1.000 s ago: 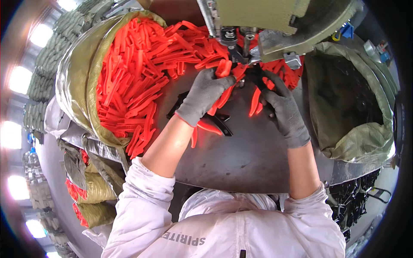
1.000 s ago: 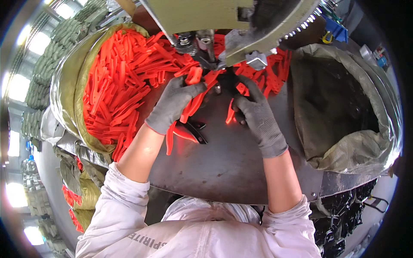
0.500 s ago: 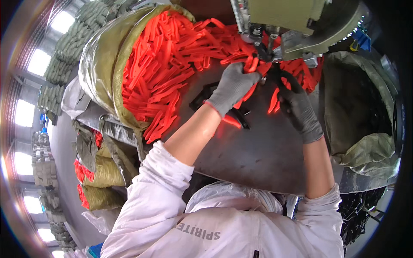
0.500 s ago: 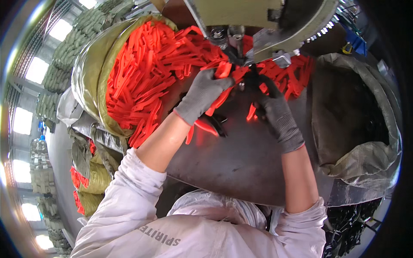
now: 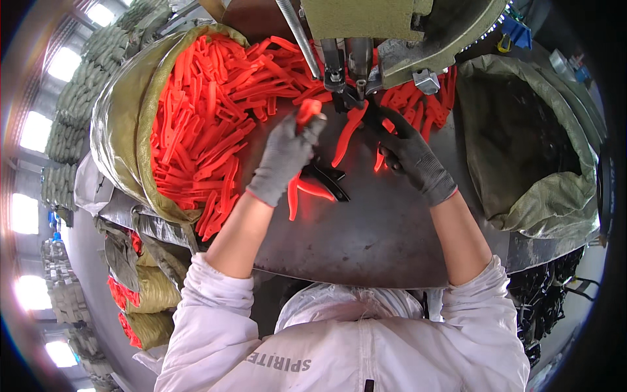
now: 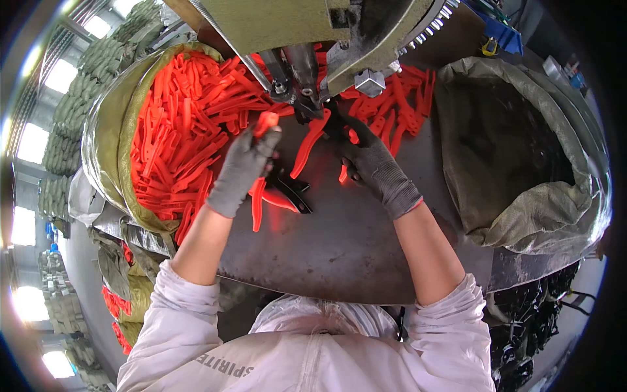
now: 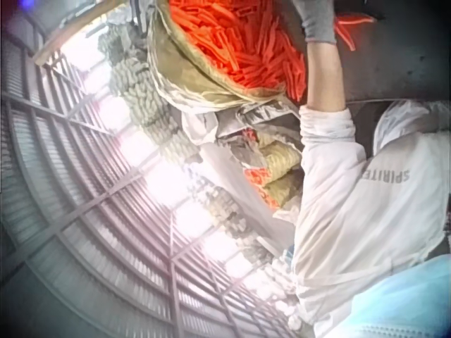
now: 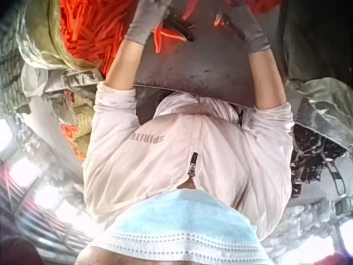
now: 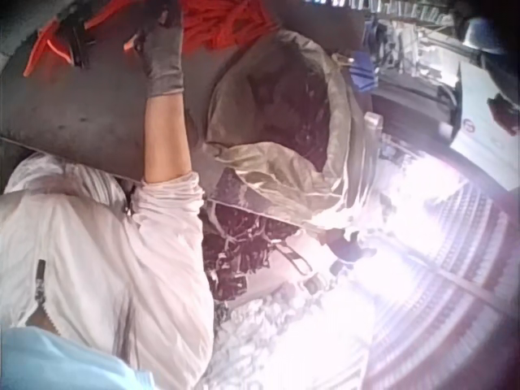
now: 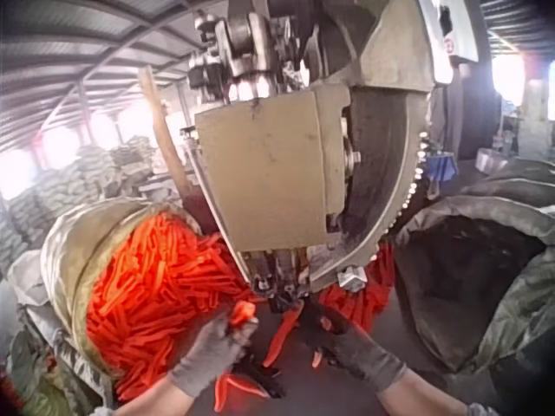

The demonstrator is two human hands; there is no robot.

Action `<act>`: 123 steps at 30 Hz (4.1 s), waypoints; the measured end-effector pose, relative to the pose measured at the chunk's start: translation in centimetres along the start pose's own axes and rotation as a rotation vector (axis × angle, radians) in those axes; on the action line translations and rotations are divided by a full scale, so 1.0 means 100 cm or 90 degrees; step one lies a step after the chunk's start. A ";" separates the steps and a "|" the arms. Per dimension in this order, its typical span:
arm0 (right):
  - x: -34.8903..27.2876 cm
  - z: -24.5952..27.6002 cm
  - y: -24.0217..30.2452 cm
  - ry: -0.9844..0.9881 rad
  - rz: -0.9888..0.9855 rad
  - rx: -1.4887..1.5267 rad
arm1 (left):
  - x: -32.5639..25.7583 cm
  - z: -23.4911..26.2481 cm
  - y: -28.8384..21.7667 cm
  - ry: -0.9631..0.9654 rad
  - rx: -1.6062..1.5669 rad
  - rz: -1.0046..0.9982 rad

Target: The person assembles red and black plastic handle components using an assembly press machine.

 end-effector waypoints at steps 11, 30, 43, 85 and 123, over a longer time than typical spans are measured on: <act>-0.022 -0.005 0.019 -0.040 0.040 -0.078 | -0.016 0.012 0.000 0.055 -0.105 0.024; -0.015 -0.024 0.010 0.153 0.075 -0.065 | -0.008 -0.050 -0.046 0.199 -0.175 -0.073; -0.028 0.252 0.140 -0.259 0.321 -1.093 | -0.002 -0.045 0.013 0.182 -0.269 0.130; -0.011 -0.004 0.009 0.003 0.026 -0.102 | -0.040 0.129 0.083 -0.121 0.689 0.073; -0.023 0.024 0.037 -0.056 0.108 0.125 | 0.012 -0.048 -0.036 0.193 -0.185 0.029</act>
Point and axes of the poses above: each hand's wrist, its own x-axis towards the middle knuckle, its own z-axis out of the back of the hand, y = z × x, the point moved 9 cm from there along x, towards the middle knuckle, and after that the axes turned 12 degrees about x, right-handed, at the moved point
